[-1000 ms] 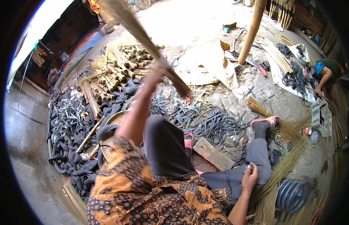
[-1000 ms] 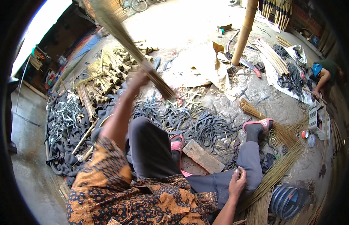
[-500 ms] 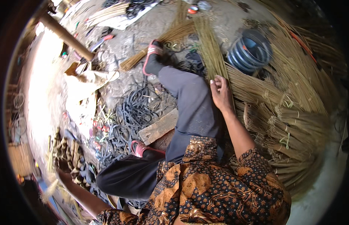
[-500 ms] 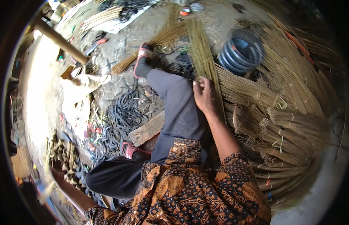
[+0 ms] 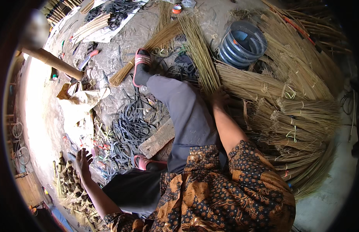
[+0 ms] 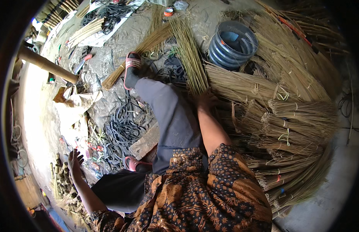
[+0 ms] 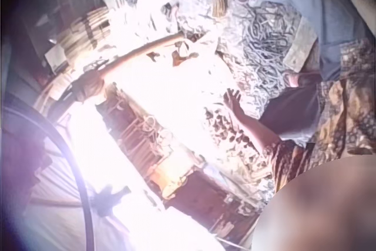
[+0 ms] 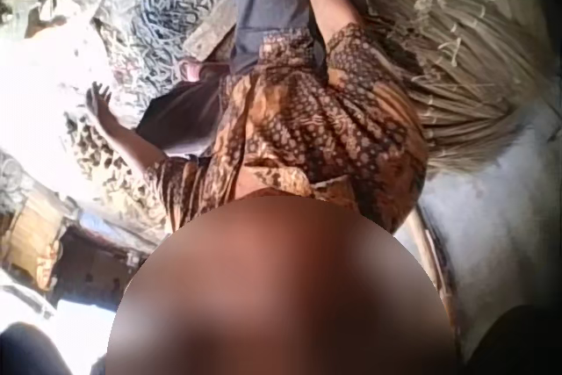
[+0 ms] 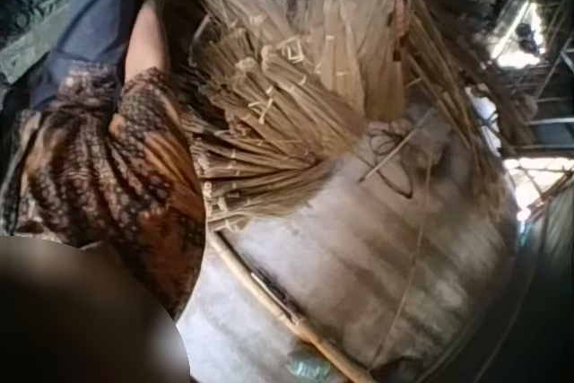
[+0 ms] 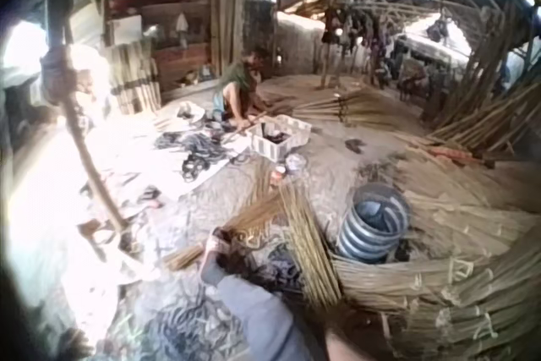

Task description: The person gathers bundles of broom stalks, aligns them, and ties them with rubber bands. They repeatedly pick up stalks, arrange them, secure them with bands, and place the finished bundles aside.

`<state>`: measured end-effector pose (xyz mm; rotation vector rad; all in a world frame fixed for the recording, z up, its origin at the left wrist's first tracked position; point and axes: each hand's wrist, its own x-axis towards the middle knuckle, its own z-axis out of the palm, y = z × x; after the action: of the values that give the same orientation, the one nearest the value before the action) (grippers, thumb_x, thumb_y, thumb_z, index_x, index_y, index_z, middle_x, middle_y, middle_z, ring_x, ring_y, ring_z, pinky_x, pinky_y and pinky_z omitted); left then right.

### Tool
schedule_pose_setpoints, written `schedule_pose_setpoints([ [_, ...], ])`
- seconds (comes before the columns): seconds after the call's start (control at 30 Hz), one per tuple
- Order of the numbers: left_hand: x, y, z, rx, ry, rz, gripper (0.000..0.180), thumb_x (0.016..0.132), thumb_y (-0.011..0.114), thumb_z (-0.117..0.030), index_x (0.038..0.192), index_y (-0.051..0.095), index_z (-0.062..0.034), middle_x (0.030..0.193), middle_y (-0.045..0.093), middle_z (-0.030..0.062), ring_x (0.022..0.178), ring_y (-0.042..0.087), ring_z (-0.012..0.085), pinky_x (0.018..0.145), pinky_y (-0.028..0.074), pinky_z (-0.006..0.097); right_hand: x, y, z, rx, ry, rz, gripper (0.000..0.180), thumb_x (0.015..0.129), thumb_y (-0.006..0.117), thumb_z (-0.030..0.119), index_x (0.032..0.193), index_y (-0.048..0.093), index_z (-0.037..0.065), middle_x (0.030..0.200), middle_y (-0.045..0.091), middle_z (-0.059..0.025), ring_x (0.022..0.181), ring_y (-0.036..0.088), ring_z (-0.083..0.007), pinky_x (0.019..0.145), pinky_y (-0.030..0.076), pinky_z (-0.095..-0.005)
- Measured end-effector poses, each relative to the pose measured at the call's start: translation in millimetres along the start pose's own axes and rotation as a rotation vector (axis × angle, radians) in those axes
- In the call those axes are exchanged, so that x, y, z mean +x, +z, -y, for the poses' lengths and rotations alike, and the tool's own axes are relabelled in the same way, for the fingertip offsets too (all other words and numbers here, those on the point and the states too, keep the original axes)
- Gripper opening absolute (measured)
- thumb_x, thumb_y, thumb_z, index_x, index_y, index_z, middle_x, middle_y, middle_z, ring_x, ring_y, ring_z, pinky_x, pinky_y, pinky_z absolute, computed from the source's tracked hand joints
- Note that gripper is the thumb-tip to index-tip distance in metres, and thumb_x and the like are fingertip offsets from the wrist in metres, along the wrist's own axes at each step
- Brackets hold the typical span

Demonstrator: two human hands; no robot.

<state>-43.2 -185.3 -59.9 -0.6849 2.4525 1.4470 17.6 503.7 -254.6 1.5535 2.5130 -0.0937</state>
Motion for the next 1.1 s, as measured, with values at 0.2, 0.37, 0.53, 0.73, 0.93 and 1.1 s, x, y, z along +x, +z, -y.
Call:
schedule_pose_setpoints([
  [0.2, -5, -11, 24, 0.043, -0.068, -0.001, 0.049, 0.104, 0.062, -0.046, 0.131, 0.062, -0.0059, 0.115, 0.071, 0.0117, 0.089, 0.070, 0.0188, 0.075, 0.054, 0.032, -5, 16, 5, 0.016, -0.269, -0.182, 0.080, 0.096, 0.059, 0.052, 0.154, 0.037, 0.000, 0.128, 0.060, -0.0214, 0.113, 0.058, -0.0372, 0.090, 0.048, -0.0595],
  [0.37, -9, -10, 29, 0.116, -0.072, 0.009, 0.043, 0.106, 0.060, -0.043, 0.130, 0.062, -0.0075, 0.109, 0.072, 0.0091, 0.083, 0.070, 0.0169, 0.071, 0.055, 0.031, 1, 37, 19, 0.158, -0.231, -0.055, 0.070, 0.097, 0.060, 0.051, 0.142, 0.046, -0.001, 0.125, 0.059, -0.0225, 0.110, 0.063, -0.0435, 0.085, 0.055, -0.0550],
  [0.53, -3, -6, 26, 0.147, -0.028, 0.028, 0.043, 0.106, 0.060, -0.042, 0.127, 0.064, -0.0045, 0.106, 0.073, 0.0100, 0.082, 0.070, 0.0169, 0.070, 0.055, 0.031, 11, 38, 11, 0.285, -0.306, 0.061, 0.065, 0.094, 0.066, 0.049, 0.131, 0.057, -0.003, 0.120, 0.064, -0.0287, 0.117, 0.064, -0.0455, 0.095, 0.055, -0.0511],
  [0.73, 1, 3, 19, 0.135, -0.010, 0.072, 0.047, 0.103, 0.064, -0.045, 0.127, 0.062, -0.0049, 0.106, 0.072, 0.0099, 0.083, 0.069, 0.0166, 0.069, 0.054, 0.030, 29, -23, -18, 0.480, -0.278, 0.400, 0.064, 0.087, 0.072, 0.049, 0.123, 0.069, -0.004, 0.124, 0.069, -0.0293, 0.118, 0.069, -0.0388, 0.095, 0.056, -0.0446],
  [0.93, -29, 47, -41, -0.045, 0.106, 0.132, 0.050, 0.101, 0.066, -0.045, 0.131, 0.061, -0.0062, 0.111, 0.070, 0.0102, 0.092, 0.070, 0.0186, 0.077, 0.056, 0.033, -8, -129, -28, 0.775, -0.439, 0.456, 0.042, 0.086, 0.063, 0.024, 0.118, 0.055, -0.002, 0.083, 0.065, -0.0139, 0.066, 0.062, -0.0229, 0.060, 0.053, -0.0412],
  [1.1, -101, 168, -109, -0.333, 0.313, 0.420, 0.047, 0.104, 0.063, -0.038, 0.138, 0.058, -0.0060, 0.128, 0.068, 0.0131, 0.113, 0.068, 0.0240, 0.096, 0.055, 0.039, -88, -215, 3, 1.145, -0.865, 0.831, 0.039, 0.087, 0.067, 0.017, 0.121, 0.056, 0.002, 0.083, 0.059, -0.0027, 0.064, 0.059, -0.0113, 0.054, 0.053, -0.0295],
])
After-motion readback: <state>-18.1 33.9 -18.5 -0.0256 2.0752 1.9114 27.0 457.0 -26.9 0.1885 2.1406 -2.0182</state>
